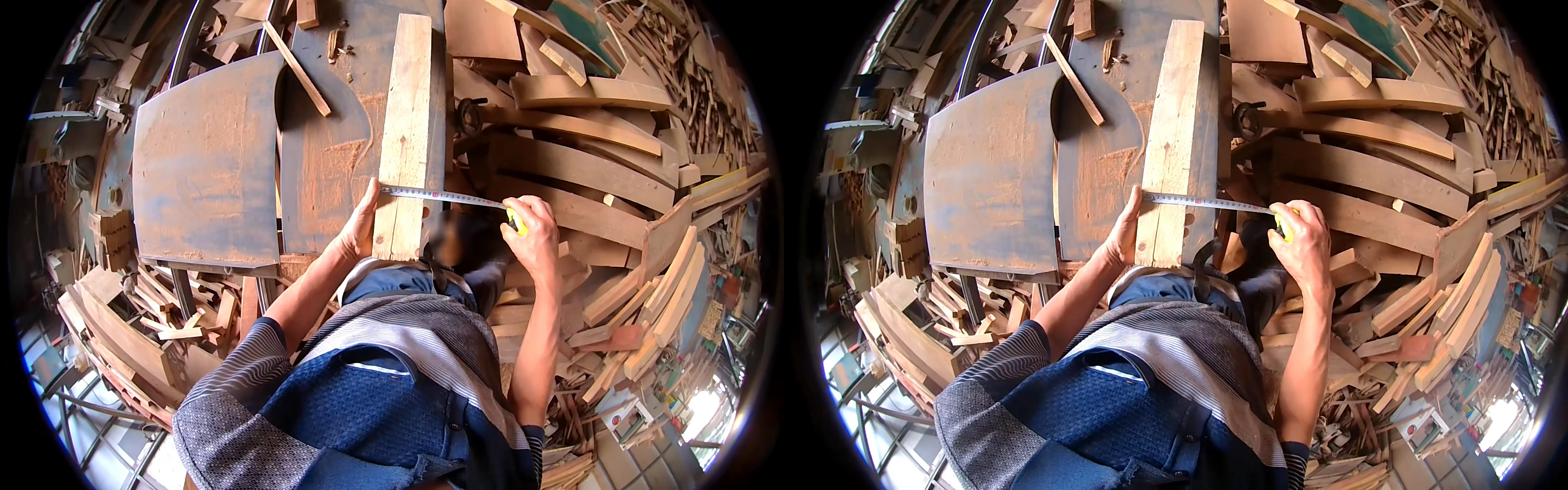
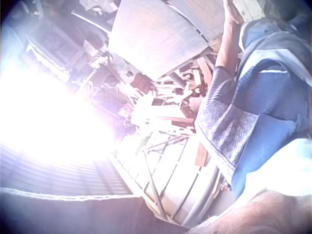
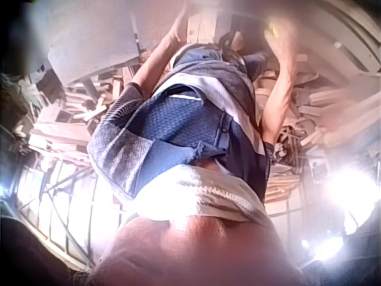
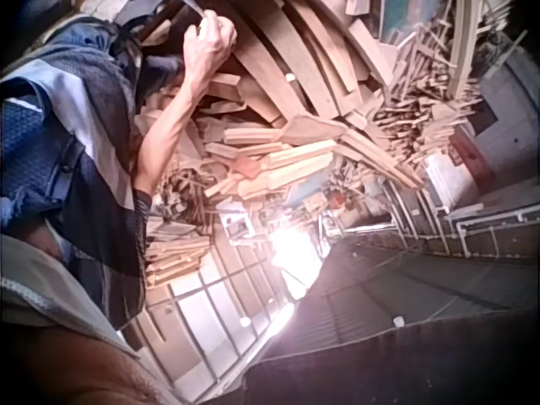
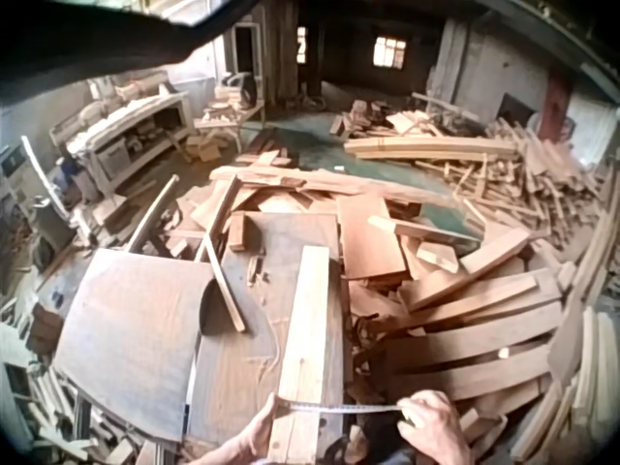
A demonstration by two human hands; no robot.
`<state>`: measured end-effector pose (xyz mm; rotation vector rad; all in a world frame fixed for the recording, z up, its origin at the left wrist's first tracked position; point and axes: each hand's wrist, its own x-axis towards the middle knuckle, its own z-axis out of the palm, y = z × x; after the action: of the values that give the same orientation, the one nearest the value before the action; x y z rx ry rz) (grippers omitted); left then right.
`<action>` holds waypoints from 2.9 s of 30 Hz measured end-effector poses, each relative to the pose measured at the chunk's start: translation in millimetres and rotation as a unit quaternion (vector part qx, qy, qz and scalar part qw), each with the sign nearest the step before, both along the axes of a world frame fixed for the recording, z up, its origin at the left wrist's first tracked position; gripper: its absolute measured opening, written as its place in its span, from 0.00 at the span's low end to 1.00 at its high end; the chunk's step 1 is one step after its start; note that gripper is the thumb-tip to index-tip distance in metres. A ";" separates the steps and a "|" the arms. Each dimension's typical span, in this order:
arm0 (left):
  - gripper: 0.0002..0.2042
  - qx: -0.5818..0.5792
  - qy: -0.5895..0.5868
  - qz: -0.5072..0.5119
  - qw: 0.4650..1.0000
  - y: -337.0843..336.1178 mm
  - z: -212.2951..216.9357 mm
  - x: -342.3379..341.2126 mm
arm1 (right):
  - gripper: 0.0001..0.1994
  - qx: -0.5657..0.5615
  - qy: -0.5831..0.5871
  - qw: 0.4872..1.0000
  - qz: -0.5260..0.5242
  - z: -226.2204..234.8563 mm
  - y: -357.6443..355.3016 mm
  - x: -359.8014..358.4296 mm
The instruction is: The person uses a tape measure to measure several pieces of wood while working at a table saw in a woodworking shop.
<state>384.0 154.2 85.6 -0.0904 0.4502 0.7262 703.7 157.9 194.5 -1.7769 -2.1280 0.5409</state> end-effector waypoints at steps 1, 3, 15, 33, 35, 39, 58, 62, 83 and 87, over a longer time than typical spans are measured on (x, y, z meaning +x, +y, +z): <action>0.45 -0.001 -0.001 -0.002 1.000 0.2 -0.2 -0.3 | 0.22 0.000 -0.002 1.000 0.000 -0.2 0.3 -0.2; 0.45 -0.003 -0.004 -0.007 1.000 0.4 -1.0 -0.9 | 0.22 -0.004 0.001 1.000 -0.003 -0.3 0.1 -0.5; 0.55 -0.005 -0.005 0.000 1.000 -2.5 -7.3 2.6 | 0.17 -0.084 0.304 0.911 -0.264 -33.2 -50.7 3.4; 0.46 0.040 0.166 -0.132 0.976 -4.3 -75.1 9.3 | 0.19 -0.178 0.065 0.877 -0.441 -166.7 -216.6 14.6; 0.45 0.033 0.177 -0.130 0.975 -5.8 -75.6 7.5 | 0.18 -0.201 0.055 0.886 -0.414 -170.0 -215.0 20.0; 0.43 0.035 0.194 -0.125 0.972 -6.0 -73.8 11.8 | 0.16 -0.160 0.038 0.893 -0.419 -181.1 -218.9 22.5; 0.43 0.073 0.152 -0.134 0.977 -6.7 -93.8 6.7 | 0.19 -0.159 0.042 0.884 -0.438 -196.1 -224.0 25.2; 0.42 0.039 0.133 -0.137 0.981 -7.8 -98.6 8.8 | 0.19 -0.179 0.048 0.875 -0.448 -190.3 -223.9 23.2; 0.40 0.180 0.017 0.024 0.983 108.2 90.9 110.5 | 0.20 -0.155 0.073 0.882 -0.439 -175.8 -224.3 18.8; 0.24 0.175 0.235 0.026 0.956 182.2 11.4 108.2 | 0.18 -0.101 0.024 0.892 -0.440 -190.2 -236.4 21.1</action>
<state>492.2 336.4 97.0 0.4142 0.7663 0.8722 724.8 -78.5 4.3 -2.5240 -1.0387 0.5345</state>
